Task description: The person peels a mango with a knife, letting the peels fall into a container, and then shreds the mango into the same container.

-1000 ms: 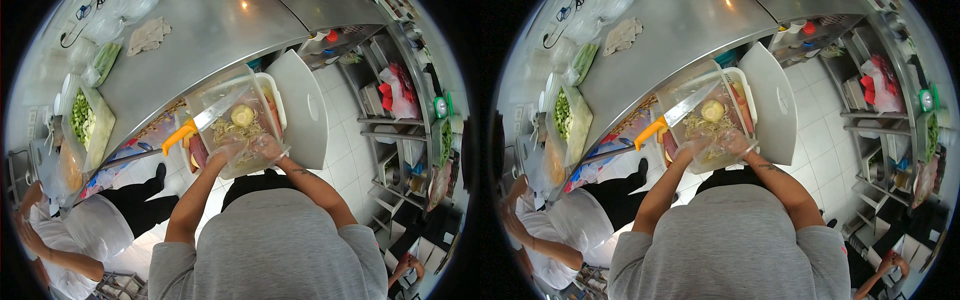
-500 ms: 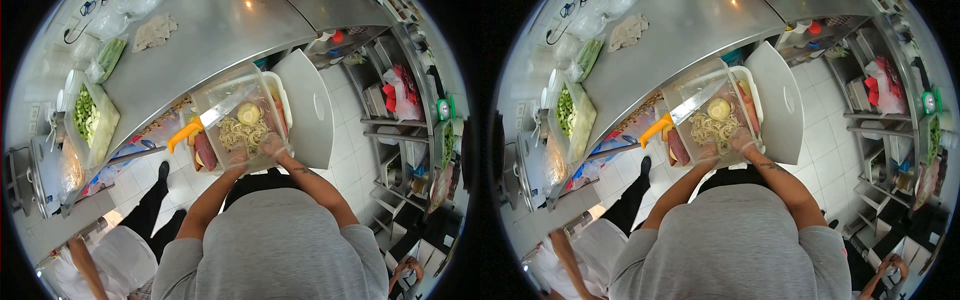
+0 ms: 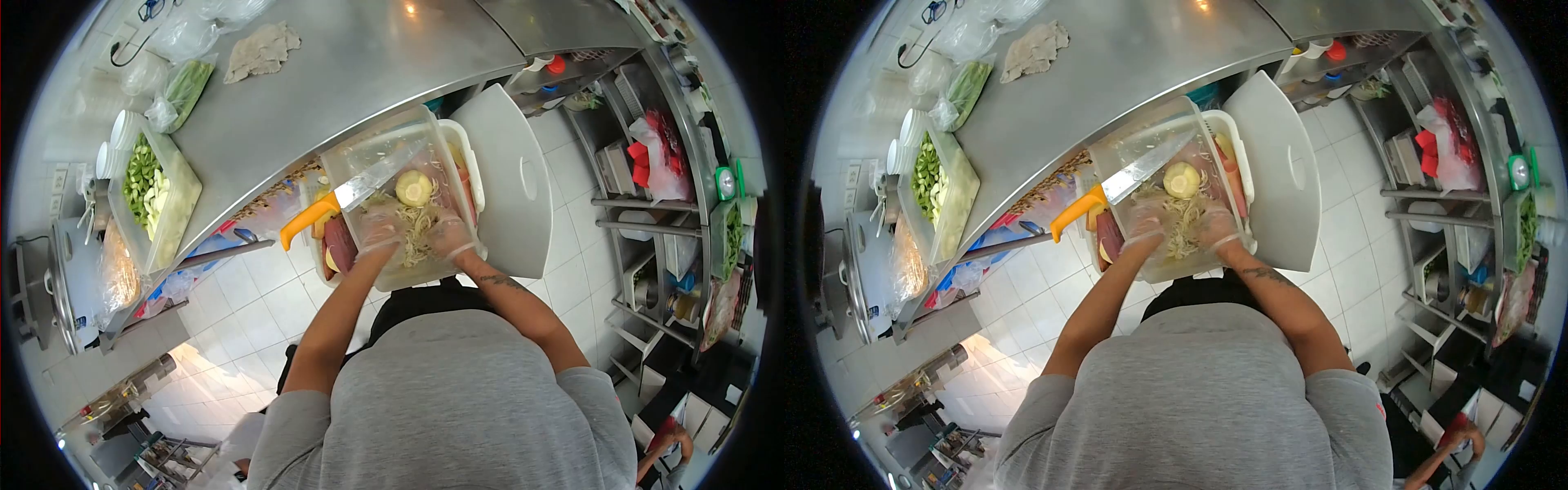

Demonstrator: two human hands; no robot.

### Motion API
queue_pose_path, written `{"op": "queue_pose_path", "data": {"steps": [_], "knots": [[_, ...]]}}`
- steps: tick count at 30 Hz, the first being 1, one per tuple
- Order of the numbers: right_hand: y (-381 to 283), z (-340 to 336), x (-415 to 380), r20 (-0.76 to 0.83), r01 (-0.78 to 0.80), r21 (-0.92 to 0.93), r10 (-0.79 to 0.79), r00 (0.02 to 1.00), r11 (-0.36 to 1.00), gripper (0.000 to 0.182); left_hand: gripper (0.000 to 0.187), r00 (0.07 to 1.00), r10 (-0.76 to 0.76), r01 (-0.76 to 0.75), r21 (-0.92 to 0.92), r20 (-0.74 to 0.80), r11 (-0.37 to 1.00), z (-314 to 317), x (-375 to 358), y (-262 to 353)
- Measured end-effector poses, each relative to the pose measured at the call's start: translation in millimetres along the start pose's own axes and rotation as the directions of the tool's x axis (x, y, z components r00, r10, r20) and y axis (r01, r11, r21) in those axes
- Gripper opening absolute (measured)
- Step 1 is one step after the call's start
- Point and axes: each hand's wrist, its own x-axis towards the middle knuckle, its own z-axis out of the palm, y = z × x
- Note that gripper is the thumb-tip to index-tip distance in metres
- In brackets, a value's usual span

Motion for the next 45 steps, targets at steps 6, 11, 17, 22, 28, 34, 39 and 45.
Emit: {"op": "queue_pose_path", "data": {"steps": [6,11,17,22,28,34,39,45], "knots": [[-6.0,-3.6,-3.2,0.141,-0.328,0.457,0.296,0.945,0.827,0.039,0.03,0.977,0.107,-0.13,-0.123,-0.183,0.984,39.5,-14.7,35.0],[-1.2,0.9,-11.5,-0.161,-0.079,0.027,0.082,0.984,0.997,0.031,0.029,0.997,-0.082,0.081,0.087,0.011,0.993,-3.2,-17.2,16.2],[-5.2,-0.7,-7.4,-0.029,-0.038,-0.184,0.033,0.999,0.982,0.026,0.036,0.965,-0.259,0.256,-0.334,0.035,0.907,-87.0,-24.3,45.3],[-28.5,-24.7,0.0,0.09,-0.095,-0.029,0.097,0.991,0.995,0.035,0.039,0.97,-0.079,0.083,-0.005,0.231,0.997,-89.3,-27.6,36.7],[-16.2,-4.1,-9.0,-0.241,0.02,-0.071,-0.036,0.97,0.997,0.043,0.042,0.939,-0.329,0.343,-0.279,0.098,0.897,-137.7,-20.5,10.9],[-39.4,-16.8,-2.4,-0.01,-0.319,0.304,0.338,0.941,0.898,0.044,0.038,0.976,-0.144,0.195,-0.359,0.164,0.913,-126.4,-13.7,-27.0],[-46.4,-12.6,9.9,-0.225,-0.087,0.017,0.089,0.97,0.996,0.051,0.031,0.94,0.05,-0.164,0.319,0.339,0.934,-84.4,-27.1,-5.4],[-66.9,-38.4,29.7,-0.244,-0.112,0.165,0.15,0.958,0.98,0.071,0.028,0.99,-0.144,0.139,0.231,0.006,0.963,-116.0,-2.0,-40.7]]}}
